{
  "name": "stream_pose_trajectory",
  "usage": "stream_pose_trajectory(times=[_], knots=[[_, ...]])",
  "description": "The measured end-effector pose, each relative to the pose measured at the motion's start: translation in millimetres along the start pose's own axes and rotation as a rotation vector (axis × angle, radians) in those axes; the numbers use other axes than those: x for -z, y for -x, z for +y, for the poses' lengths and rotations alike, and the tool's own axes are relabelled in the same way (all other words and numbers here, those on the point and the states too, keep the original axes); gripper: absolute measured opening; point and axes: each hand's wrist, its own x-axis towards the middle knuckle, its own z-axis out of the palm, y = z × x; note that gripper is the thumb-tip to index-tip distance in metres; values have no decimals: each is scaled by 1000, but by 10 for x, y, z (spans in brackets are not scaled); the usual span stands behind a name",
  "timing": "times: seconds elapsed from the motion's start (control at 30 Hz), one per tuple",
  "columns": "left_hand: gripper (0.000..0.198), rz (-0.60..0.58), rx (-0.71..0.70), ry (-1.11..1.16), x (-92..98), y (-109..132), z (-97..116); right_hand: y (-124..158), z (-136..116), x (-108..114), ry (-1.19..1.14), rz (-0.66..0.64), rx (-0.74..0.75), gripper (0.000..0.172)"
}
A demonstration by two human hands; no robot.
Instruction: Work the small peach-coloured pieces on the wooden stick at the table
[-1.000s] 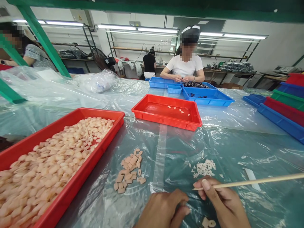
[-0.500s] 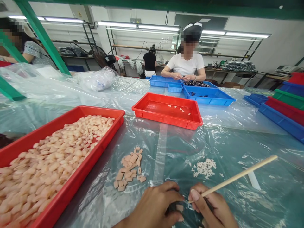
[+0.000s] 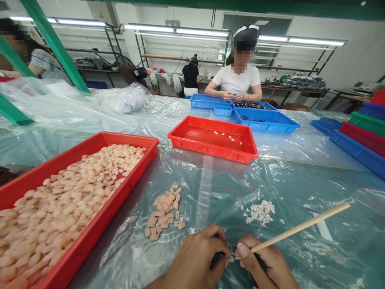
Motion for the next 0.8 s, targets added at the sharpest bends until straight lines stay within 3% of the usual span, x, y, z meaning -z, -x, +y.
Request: stream_pose_trajectory(times=[0.17,0.6,0.8], knots=[[25,27,36,20,-44,8,20,0,73,-6,127,-1,145,36],[17,42,41,-2,-74,5,1,-3,142,-48,286,0,328,32],[16,37,65,-9,-81,10,1,0,146,-72,315,-25,324,35]])
